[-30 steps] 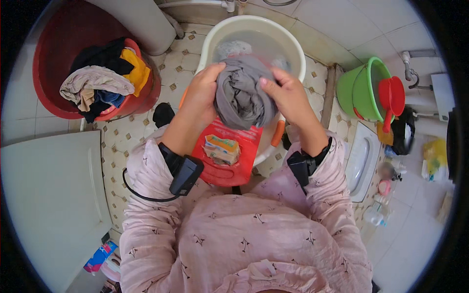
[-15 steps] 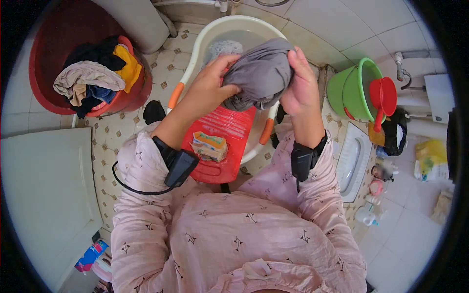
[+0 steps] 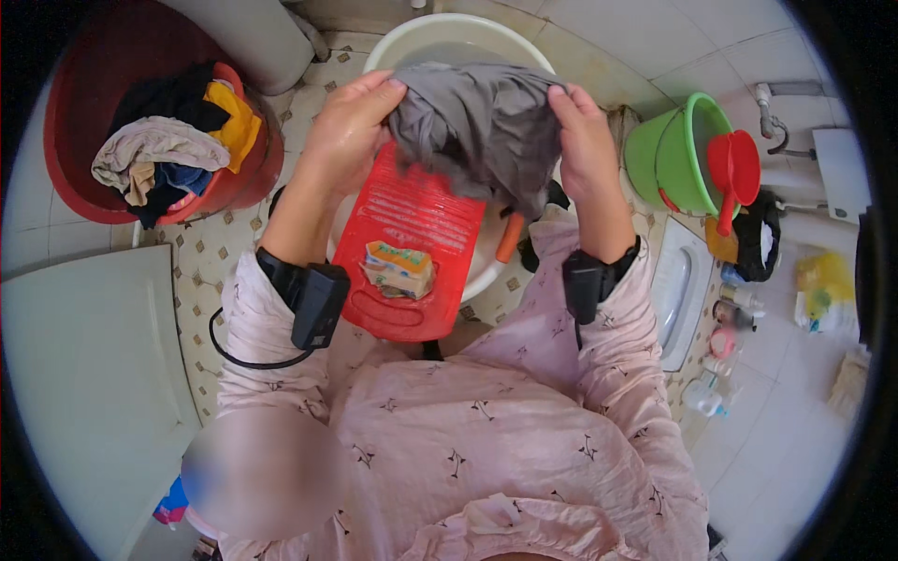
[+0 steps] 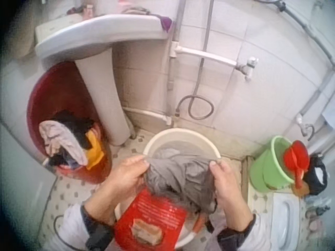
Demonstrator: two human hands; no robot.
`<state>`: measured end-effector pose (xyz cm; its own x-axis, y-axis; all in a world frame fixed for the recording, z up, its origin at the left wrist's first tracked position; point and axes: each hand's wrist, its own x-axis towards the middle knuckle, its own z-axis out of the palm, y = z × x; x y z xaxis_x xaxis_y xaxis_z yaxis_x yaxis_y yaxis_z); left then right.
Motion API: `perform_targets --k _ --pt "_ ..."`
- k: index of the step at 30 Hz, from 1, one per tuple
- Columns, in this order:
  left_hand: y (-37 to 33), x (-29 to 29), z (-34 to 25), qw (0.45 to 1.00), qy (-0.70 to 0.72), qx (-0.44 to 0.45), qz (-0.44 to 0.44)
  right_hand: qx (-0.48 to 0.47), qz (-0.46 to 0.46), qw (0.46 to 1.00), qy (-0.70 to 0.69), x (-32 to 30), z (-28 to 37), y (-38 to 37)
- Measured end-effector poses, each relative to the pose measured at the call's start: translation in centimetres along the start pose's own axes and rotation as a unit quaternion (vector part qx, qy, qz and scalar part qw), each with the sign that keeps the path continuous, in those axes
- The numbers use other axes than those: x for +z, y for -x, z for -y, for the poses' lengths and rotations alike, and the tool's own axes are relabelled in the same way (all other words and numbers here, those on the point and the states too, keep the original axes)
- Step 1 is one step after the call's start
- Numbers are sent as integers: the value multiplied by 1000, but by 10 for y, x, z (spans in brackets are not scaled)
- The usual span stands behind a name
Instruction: Washing a grey shirt by hand using a washboard and basin.
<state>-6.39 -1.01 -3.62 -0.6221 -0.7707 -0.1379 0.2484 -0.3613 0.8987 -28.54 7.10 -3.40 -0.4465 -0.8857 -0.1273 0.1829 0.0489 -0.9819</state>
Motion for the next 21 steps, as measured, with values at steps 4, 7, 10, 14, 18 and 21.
perform_targets --k 4,7,10,14,18,21 --pt "1 15 4 987 156 -37 -22 -120 -46 952 278 7 -18 3" --pt "4 21 7 979 169 -68 -88 -55 45 965 251 16 -24 18" --pt "4 24 9 971 215 -66 -82 47 265 937 222 25 -19 31" --pt "4 21 9 949 292 -118 -9 49 332 916 218 28 -20 33" --pt "6 24 2 954 280 -100 21 -21 362 910 201 26 -11 29" --pt "6 22 -10 964 243 -94 -53 69 290 950 96 22 1 30"
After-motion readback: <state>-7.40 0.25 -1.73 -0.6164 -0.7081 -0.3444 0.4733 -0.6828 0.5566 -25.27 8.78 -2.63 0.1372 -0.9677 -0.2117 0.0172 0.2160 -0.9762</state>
